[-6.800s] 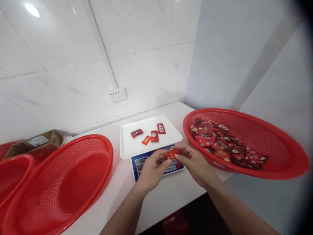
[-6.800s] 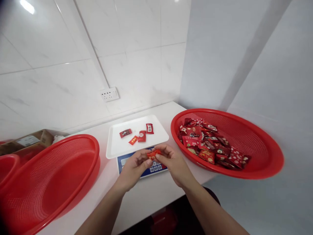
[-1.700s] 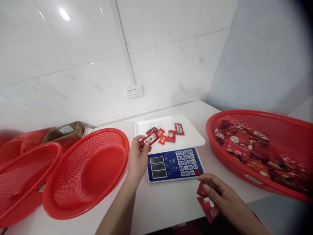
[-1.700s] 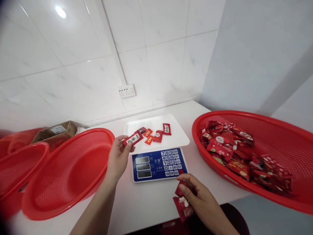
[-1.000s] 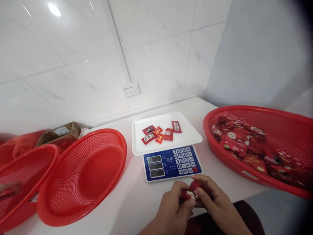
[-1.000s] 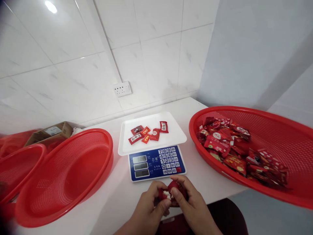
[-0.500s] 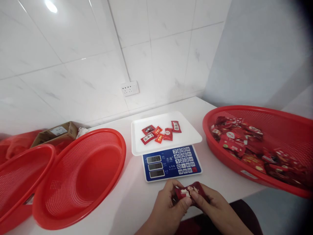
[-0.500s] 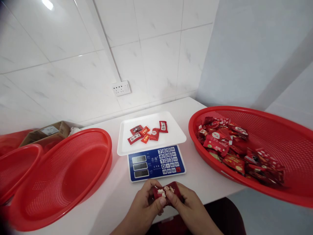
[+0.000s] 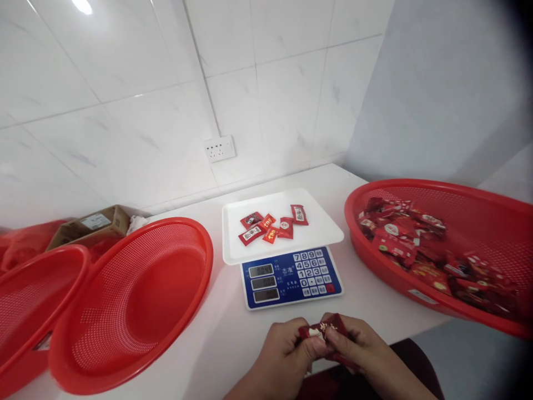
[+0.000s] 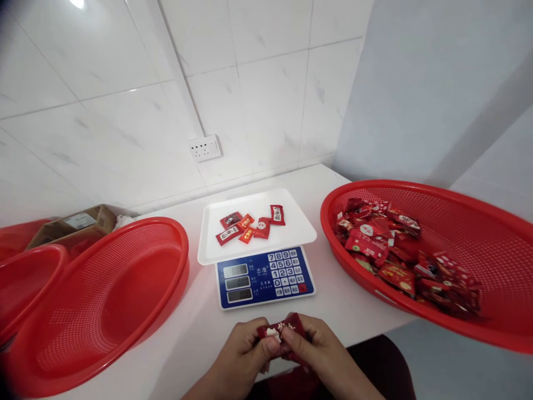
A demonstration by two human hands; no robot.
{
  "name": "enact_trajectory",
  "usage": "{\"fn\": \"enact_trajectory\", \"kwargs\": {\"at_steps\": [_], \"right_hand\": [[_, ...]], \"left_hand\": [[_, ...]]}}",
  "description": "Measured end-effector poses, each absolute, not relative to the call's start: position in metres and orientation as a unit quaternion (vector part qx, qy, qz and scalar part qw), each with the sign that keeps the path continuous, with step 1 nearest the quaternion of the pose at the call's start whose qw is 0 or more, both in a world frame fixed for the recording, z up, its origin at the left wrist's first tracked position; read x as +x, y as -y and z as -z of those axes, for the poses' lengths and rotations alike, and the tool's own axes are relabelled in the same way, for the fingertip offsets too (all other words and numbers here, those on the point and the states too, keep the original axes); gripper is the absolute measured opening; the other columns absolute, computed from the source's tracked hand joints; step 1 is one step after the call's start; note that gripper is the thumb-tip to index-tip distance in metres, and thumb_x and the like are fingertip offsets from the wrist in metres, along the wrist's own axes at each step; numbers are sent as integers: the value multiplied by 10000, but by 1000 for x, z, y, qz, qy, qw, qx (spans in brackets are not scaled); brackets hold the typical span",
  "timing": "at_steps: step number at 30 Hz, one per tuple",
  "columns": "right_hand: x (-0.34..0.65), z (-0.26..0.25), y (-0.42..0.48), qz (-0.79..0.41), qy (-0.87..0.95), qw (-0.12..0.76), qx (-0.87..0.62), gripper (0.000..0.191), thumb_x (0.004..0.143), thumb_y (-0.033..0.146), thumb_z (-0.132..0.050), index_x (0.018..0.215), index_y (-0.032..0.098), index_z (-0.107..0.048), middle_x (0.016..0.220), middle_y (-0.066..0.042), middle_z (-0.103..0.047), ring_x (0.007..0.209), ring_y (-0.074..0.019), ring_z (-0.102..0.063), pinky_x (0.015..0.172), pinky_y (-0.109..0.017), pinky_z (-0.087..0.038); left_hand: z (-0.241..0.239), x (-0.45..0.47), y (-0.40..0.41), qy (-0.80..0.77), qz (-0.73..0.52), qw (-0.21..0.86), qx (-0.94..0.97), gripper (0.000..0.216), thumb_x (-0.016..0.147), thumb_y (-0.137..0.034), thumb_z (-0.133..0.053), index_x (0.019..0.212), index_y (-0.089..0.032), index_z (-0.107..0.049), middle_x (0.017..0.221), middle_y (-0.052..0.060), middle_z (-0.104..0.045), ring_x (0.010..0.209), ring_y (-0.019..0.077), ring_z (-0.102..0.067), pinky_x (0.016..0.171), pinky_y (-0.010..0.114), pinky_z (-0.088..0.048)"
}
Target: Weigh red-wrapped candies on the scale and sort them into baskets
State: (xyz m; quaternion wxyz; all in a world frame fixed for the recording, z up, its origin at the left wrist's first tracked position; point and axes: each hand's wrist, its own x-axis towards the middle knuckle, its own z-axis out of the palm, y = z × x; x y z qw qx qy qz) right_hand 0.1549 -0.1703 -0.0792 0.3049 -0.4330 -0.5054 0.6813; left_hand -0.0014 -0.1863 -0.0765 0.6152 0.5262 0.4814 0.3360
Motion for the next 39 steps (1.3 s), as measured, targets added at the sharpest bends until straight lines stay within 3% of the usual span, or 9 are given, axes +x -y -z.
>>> {"fn": "enact_trajectory", "kwargs": {"at_steps": [4,10,18,24,31,33,35,39], "right_hand": [[153,79,171,-717,467,292,-427,383,775,551,-531,699,180,-586,514,43,-467,441,-88,-393,471,-221,-366],[151,75,166,-515,623,337,-483,324,797,488,-525,653,207,-598,684,-13,-598,680,-181,-559,647,-269,-443],[151,74,164,-660,524,313,-438,439,855,529,-410,879,174,-666,745,-42,-652,762,-208,-589,811,-350,-447],[150,75,162,-636,541,304,-459,494,849,576,-378,758,170,-645,628,-9,-577,649,-176,-529,656,-285,-428],[151,76,161,-629,524,311,-482,512,841,590,-381,830,170,-674,633,-6,-579,603,-155,-500,584,-266,-414],[155,79,160,-631,501,326,-495,493,847,572,-392,975,185,-669,702,-20,-623,659,-169,-538,610,-277,-436],[159,82,158,-637,465,347,-507,485,843,553,-425,1152,223,-601,900,-46,-667,825,-201,-580,694,-306,-465],[165,86,155,-652,426,396,-487,483,806,442,-569,1263,301,-499,1281,-34,-550,1145,-219,-492,928,-356,-408]], "left_hand": [[74,-4,186,-463,-330,636,522,399,756,-557,-522,626,-183,-471,525,-48,-420,495,90,-381,488,218,-294],[82,-6,182,-517,-344,556,553,375,794,-511,-504,608,-196,-426,546,-51,-399,530,96,-381,505,225,-282],[84,-7,179,-507,-402,582,492,359,782,-520,-527,723,-166,-515,617,-30,-470,557,96,-431,529,219,-366],[83,-7,175,-487,-445,655,368,371,778,-522,-535,777,-151,-557,663,0,-548,573,113,-513,526,238,-440],[82,-7,175,-472,-476,683,291,345,779,-474,-570,862,-141,-601,751,42,-636,641,140,-586,568,275,-496],[81,-10,174,-472,-494,681,264,331,776,-460,-583,878,-145,-595,801,53,-660,673,157,-618,592,292,-512],[78,-13,172,-469,-507,683,237,319,780,-442,-586,899,-146,-584,845,69,-682,716,177,-645,612,299,-520],[72,-19,170,-470,-518,685,204,289,802,-395,-576,953,-148,-561,892,87,-702,772,194,-669,629,288,-521]]}}
